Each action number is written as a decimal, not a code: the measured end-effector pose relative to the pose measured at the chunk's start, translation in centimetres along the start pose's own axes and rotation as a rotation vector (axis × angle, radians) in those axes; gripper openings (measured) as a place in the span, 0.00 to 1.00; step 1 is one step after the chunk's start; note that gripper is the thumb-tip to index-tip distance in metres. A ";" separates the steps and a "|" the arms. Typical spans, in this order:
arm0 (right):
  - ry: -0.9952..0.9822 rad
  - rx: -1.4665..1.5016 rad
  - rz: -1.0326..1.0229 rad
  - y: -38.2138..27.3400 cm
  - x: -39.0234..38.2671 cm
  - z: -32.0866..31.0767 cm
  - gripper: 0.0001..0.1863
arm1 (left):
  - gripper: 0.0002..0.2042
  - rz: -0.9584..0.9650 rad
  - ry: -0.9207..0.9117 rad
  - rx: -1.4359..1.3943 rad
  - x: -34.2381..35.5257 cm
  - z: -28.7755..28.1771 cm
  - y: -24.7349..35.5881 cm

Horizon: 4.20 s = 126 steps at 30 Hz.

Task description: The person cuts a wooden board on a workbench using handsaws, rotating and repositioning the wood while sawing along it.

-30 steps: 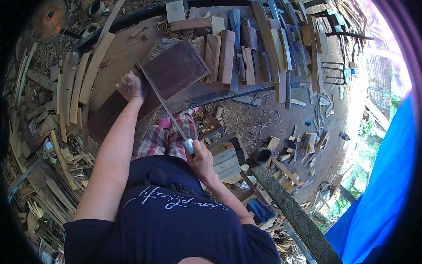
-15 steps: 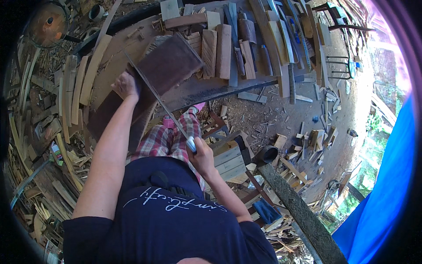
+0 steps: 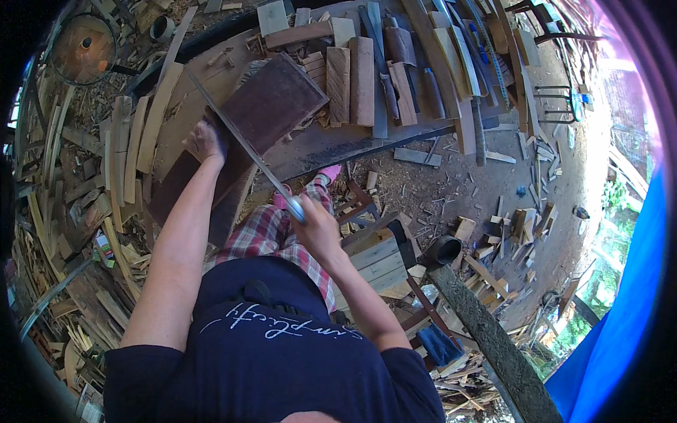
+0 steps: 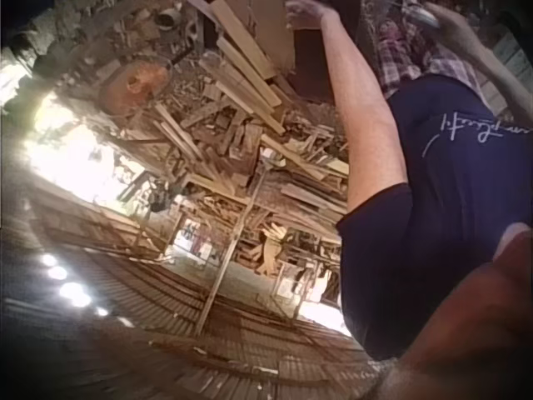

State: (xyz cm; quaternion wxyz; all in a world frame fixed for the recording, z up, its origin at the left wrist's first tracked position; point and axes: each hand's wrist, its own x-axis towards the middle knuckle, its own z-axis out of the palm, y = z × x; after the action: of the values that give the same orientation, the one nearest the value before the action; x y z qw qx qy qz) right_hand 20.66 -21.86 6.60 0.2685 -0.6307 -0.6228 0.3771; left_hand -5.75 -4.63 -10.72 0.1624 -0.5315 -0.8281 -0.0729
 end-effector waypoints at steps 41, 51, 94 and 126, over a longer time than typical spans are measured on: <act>0.609 0.394 0.168 1.3 -13.8 0.3 0.07 | 0.12 0.618 -0.144 -0.548 3.6 -23.0 -2.4; 0.585 0.405 0.227 -0.7 -14.2 0.7 0.07 | 0.13 0.393 -0.618 -1.098 5.7 -16.2 -6.1; 0.648 0.655 0.167 -2.2 -8.0 -3.4 0.09 | 0.16 -1.339 -0.939 -2.121 -4.8 -14.9 5.5; -0.043 0.160 -0.054 4.7 -4.9 -0.4 0.07 | 0.12 -0.210 -0.148 -0.286 -1.1 -12.2 0.6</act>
State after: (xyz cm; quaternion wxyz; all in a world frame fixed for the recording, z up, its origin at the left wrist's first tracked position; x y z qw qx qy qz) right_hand 24.01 -26.98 3.75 0.3147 -0.5821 -0.6130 0.4317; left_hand -2.42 -8.85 0.35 0.0153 -0.4638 -0.8699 -0.1670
